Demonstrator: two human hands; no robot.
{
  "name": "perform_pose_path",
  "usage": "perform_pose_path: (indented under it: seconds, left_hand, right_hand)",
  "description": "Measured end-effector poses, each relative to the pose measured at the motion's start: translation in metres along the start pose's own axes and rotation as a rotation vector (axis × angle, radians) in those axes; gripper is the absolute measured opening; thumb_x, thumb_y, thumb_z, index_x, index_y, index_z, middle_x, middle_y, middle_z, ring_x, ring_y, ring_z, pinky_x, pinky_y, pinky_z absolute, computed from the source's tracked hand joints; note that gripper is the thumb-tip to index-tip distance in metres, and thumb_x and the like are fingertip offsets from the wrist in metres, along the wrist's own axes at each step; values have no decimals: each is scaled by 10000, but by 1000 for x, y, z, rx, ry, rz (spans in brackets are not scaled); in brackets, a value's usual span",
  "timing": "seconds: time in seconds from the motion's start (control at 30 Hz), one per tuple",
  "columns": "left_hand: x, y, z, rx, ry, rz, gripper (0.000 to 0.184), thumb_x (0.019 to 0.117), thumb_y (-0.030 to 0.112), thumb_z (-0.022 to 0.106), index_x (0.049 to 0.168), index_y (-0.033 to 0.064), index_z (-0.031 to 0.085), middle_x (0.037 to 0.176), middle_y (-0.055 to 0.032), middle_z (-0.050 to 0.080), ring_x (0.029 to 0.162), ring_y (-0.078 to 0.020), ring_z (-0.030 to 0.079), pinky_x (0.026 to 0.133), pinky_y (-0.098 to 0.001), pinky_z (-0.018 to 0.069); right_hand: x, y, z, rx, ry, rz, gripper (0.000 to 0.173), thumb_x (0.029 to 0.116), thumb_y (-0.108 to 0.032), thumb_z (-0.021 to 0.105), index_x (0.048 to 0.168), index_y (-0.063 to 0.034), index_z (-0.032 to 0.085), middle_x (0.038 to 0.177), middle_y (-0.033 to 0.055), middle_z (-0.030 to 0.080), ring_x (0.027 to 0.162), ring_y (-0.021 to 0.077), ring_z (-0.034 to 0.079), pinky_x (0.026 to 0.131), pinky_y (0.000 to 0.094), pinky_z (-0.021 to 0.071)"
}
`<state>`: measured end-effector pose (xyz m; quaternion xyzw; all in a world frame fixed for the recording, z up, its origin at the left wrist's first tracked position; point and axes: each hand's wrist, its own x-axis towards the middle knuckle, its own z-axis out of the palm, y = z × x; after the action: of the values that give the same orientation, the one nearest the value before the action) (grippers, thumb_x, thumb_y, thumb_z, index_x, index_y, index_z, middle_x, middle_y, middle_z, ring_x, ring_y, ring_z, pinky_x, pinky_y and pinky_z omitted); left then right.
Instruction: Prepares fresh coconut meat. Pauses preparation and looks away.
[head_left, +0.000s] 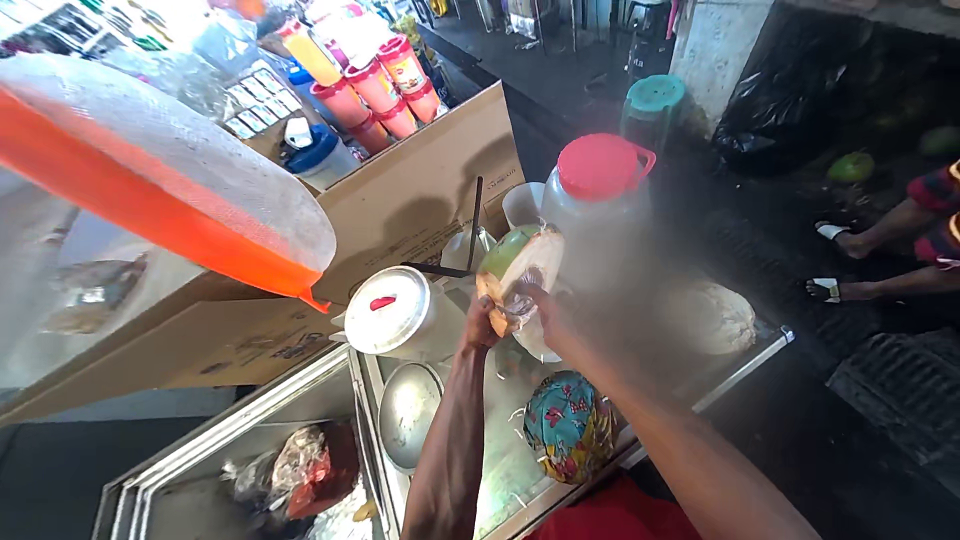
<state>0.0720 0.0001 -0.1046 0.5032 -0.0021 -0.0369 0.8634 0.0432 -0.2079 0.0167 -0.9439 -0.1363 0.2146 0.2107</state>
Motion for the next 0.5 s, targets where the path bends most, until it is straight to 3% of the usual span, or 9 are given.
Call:
perform_pose_path:
  seconds: [0.07, 0.1, 0.17, 0.27, 0.37, 0.5]
  left_hand:
    - [2, 4, 0, 99, -9, 53, 948, 574, 606, 919, 1281, 127, 507, 963, -36, 744, 841, -148, 739, 744, -362, 635]
    - [3, 8, -1, 190, -18, 70, 1080, 567, 620, 913, 1411, 132, 447, 1034, -36, 731, 876, -140, 731, 769, -357, 633]
    - [4, 15, -3, 355, -24, 63, 1207, 549, 640, 904, 1530, 161, 388, 1150, -55, 701, 920, -147, 713, 795, -360, 625]
    - [1, 15, -4, 426, -25, 48, 1184, 544, 647, 904, 1534, 224, 410, 1184, -63, 691, 923, -158, 711, 787, -367, 624]
    - [-1, 8, -3, 372, -34, 94, 1174, 573, 690, 880, 1541, 226, 406, 1235, -66, 675, 973, -164, 702, 819, -376, 618]
    - [-6, 9, 5, 366, 12, 104, 1184, 538, 699, 879, 1524, 241, 409, 1181, -21, 688, 903, -120, 703, 754, -348, 624]
  right_hand:
    - [-8, 0, 13, -48, 10, 18, 579, 1017, -113, 485, 1579, -229, 404, 1229, 235, 651, 1007, 435, 688, 776, 599, 565]
    - [-18, -3, 11, -86, -22, 40, 554, 1017, -98, 483, 1562, -179, 427, 1224, 241, 649, 1019, 431, 685, 783, 582, 565]
    - [-36, -6, -2, -135, -87, 101, 449, 1037, -100, 463, 1480, -131, 524, 1226, 231, 659, 1098, 418, 663, 841, 567, 542]
    - [-31, 3, -5, -69, -61, 103, 490, 1040, -130, 463, 1518, -235, 492, 1240, 203, 664, 1102, 404, 667, 848, 593, 545]
    - [-17, 6, 5, 49, 26, 2, 530, 1056, -183, 447, 1553, -368, 428, 1248, 168, 663, 1053, 371, 683, 836, 573, 557]
    - [-22, 1, 19, 0, -58, -18, 588, 1040, -152, 475, 1603, -291, 374, 1246, 203, 655, 1082, 397, 670, 859, 580, 556]
